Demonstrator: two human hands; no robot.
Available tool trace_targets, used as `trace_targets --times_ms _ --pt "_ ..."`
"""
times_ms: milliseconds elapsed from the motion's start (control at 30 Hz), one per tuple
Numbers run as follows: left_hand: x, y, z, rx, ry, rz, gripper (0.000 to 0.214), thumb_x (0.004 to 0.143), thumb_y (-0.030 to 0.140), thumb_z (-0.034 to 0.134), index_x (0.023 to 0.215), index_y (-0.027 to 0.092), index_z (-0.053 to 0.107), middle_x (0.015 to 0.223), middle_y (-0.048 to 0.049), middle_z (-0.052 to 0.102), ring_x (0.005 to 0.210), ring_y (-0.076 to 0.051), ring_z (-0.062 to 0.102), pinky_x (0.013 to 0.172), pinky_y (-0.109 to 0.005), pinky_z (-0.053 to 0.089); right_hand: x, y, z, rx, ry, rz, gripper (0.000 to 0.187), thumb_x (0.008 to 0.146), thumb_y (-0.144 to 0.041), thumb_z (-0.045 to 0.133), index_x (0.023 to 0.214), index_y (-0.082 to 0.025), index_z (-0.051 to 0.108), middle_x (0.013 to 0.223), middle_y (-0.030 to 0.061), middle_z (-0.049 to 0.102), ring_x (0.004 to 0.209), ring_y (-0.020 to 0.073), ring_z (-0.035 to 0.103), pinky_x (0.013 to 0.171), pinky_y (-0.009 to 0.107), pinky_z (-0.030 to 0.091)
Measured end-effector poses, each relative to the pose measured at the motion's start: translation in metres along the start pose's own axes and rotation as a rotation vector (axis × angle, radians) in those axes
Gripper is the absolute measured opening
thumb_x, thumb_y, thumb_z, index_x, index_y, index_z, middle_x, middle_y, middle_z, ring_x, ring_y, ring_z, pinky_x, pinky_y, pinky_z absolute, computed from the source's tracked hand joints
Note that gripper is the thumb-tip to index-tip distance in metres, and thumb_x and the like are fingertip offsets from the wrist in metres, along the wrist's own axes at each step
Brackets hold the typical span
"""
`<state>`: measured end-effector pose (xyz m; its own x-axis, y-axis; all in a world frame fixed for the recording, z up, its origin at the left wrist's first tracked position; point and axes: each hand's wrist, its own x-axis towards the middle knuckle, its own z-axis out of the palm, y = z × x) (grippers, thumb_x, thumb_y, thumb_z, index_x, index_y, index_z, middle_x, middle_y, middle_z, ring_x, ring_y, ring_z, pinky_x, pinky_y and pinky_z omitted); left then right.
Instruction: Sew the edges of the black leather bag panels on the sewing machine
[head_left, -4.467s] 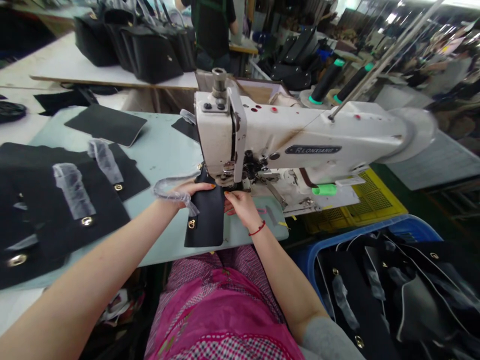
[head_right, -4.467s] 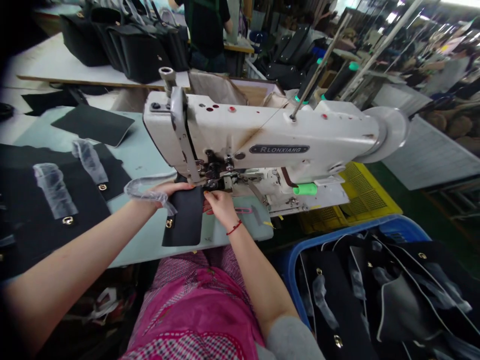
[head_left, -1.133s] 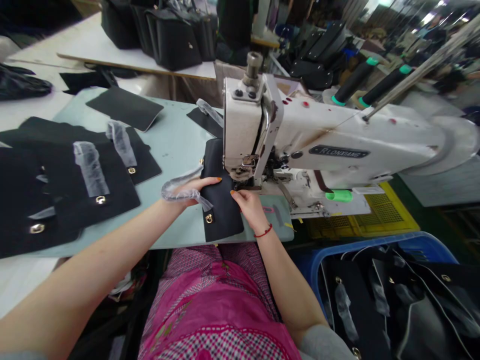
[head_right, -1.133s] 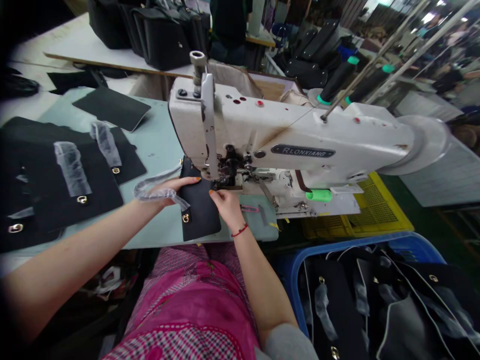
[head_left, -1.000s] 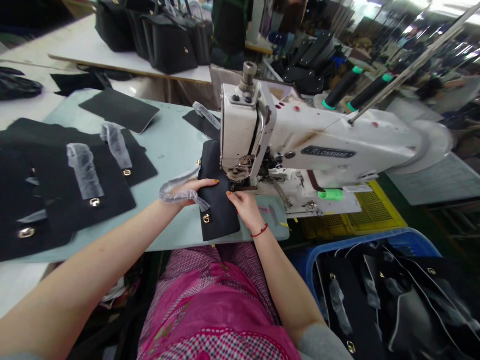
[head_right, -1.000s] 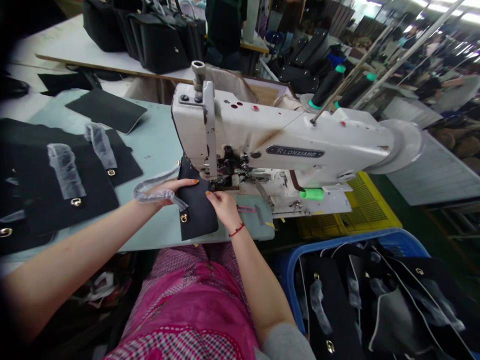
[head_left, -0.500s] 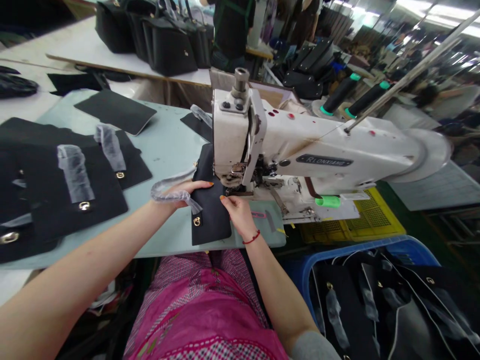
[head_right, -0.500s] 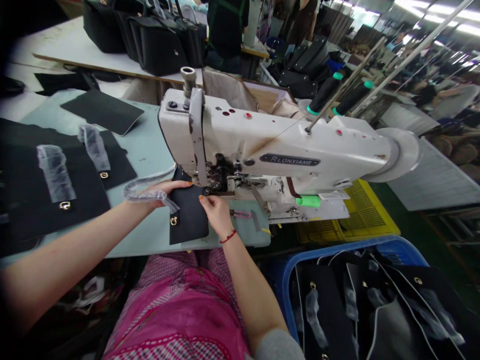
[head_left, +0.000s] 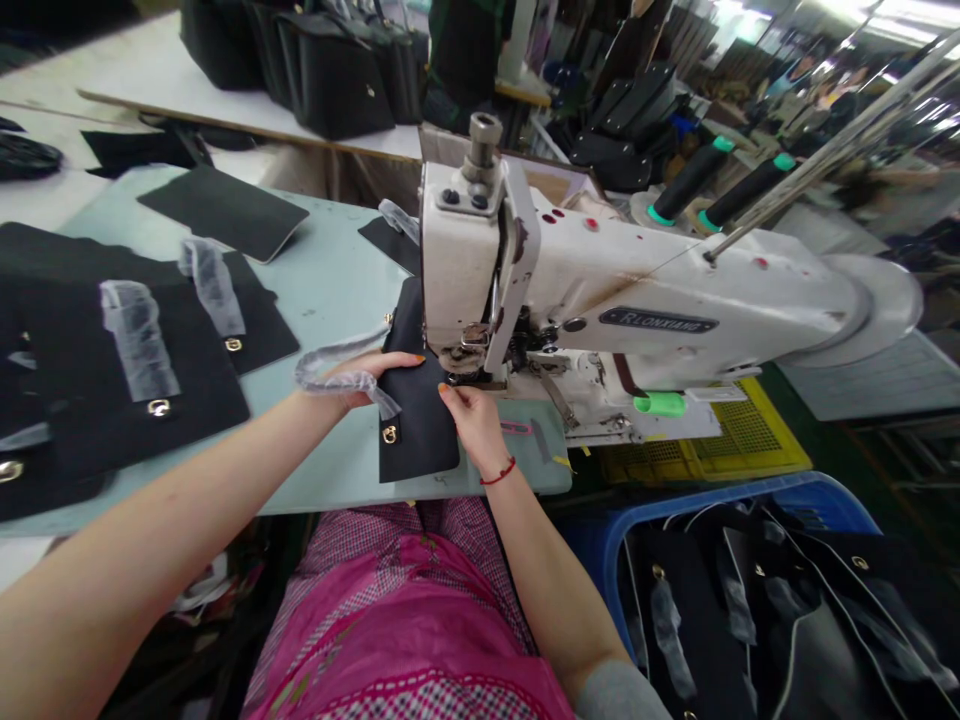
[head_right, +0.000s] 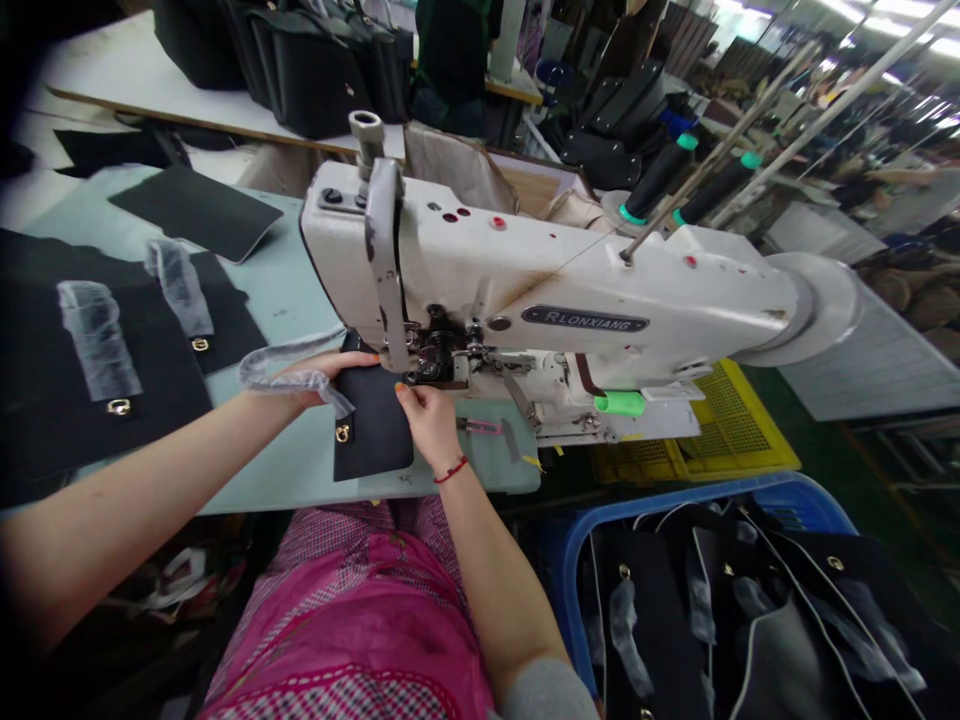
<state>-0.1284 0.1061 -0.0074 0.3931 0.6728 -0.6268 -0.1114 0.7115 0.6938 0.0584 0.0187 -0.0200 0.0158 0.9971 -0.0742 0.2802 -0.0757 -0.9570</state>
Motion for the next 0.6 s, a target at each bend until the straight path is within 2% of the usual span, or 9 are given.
trace_targets --times_ms 133,267,433,600 --pt "0.004 -0.001 -0.003 -0.068 -0.049 -0.045 0.016 0.076 0.017 0.071 0.090 0.011 0.075 0.078 -0.0103 0.076 0.060 -0.021 0.072 0.070 -0.029 0.063 0.001 -0.002 -0.001 -0.033 -0.007 0.008 0.052 0.086 -0.062 0.050 0.060 -0.018 0.049 0.059 -0.0024 0.036 0.059 0.0111 0.032 0.053 0.025 0.025" --pt "0.003 -0.001 -0.004 -0.079 -0.070 -0.050 0.021 0.079 0.015 0.070 0.098 0.010 0.073 0.083 -0.0111 0.077 0.068 -0.021 0.073 0.073 -0.030 0.062 -0.002 -0.004 -0.001 -0.097 0.017 -0.011 0.052 0.088 -0.060 0.048 0.059 -0.018 0.048 0.058 -0.0022 0.038 0.059 0.0114 0.033 0.055 0.025 0.025" --pt "-0.001 0.002 0.001 -0.043 -0.073 -0.074 0.030 0.080 0.016 0.069 0.108 0.004 0.070 0.079 -0.0144 0.076 0.062 -0.022 0.072 0.071 -0.030 0.061 -0.008 -0.009 0.000 -0.182 0.043 -0.027 0.046 0.092 -0.054 0.046 0.065 -0.018 0.056 0.063 0.0000 0.052 0.061 0.0132 0.042 0.058 0.025 0.029" --pt "-0.013 -0.001 0.010 -0.052 -0.056 0.002 0.024 0.091 0.014 0.056 0.110 0.004 0.067 0.080 -0.0076 0.076 0.065 -0.019 0.071 0.073 -0.027 0.059 -0.011 -0.011 -0.004 -0.213 0.044 -0.035 0.041 0.094 -0.047 0.047 0.067 -0.018 0.058 0.066 0.0012 0.057 0.063 0.0142 0.047 0.058 0.025 0.030"
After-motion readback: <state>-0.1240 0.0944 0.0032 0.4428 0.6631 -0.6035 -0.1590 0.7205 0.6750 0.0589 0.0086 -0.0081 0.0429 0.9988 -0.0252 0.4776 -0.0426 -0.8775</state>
